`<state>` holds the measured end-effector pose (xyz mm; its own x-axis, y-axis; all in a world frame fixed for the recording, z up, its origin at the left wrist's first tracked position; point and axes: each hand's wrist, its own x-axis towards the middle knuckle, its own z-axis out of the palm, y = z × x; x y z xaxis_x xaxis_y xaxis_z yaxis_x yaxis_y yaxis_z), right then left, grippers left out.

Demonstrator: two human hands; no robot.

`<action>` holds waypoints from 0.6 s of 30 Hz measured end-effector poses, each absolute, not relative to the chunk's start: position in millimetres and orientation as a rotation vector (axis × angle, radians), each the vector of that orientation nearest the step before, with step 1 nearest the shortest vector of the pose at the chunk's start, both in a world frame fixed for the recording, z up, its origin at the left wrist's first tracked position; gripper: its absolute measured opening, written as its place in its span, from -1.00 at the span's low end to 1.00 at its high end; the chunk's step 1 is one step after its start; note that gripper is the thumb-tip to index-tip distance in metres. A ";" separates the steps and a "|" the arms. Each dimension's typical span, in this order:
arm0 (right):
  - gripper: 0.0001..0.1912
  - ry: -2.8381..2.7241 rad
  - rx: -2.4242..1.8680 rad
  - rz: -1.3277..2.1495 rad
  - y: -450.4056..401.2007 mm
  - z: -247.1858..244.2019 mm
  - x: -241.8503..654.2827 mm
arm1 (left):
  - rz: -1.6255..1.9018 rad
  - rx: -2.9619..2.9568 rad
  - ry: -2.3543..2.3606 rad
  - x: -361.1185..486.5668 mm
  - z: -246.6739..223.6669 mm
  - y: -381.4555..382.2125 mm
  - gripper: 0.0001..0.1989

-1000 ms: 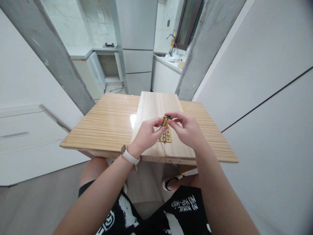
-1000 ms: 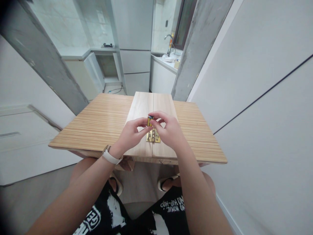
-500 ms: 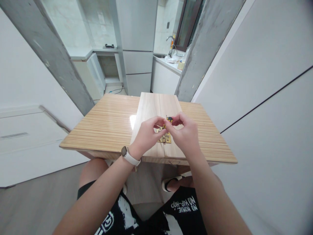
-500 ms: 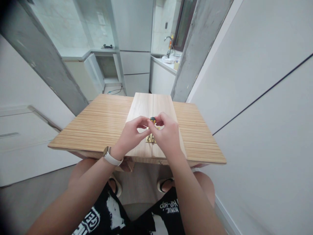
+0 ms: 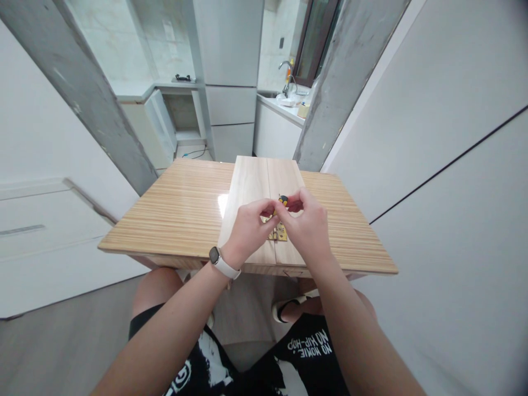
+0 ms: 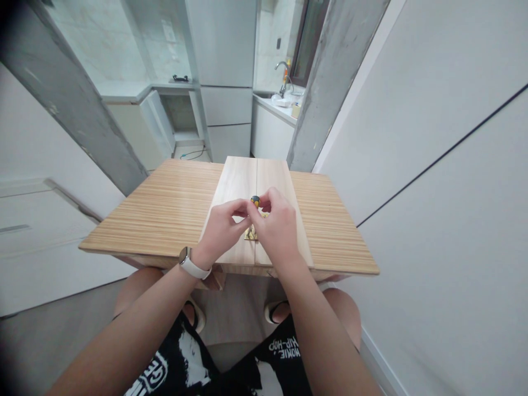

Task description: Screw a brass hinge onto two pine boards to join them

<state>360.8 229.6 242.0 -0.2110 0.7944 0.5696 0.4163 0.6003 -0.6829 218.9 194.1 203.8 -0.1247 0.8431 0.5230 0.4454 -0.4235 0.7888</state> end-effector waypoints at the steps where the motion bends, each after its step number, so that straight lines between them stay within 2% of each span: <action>1: -0.85 -1.868 -0.946 0.515 231.8 243.2 362.8 | 1.562 1.803 1.417 217.3 203.6 194.6 -0.91; 5: -0.79 -2.013 -0.767 0.712 244.8 249.7 375.3 | 1.512 1.844 1.331 210.9 203.4 197.1 -0.84; 10: -0.70 -2.182 -0.616 0.907 258.7 256.3 389.4 | 1.414 1.887 1.251 202.4 204.3 201.7 -0.88; 18: -0.74 -2.161 -0.653 0.759 258.3 254.2 386.1 | 1.363 1.805 1.151 194.4 200.9 206.9 -0.83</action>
<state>386.1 258.3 254.2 -0.5955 0.6487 0.4739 0.2098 0.6949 -0.6878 194.4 206.9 200.9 0.0991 0.8929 0.4392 0.2835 -0.4484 0.8477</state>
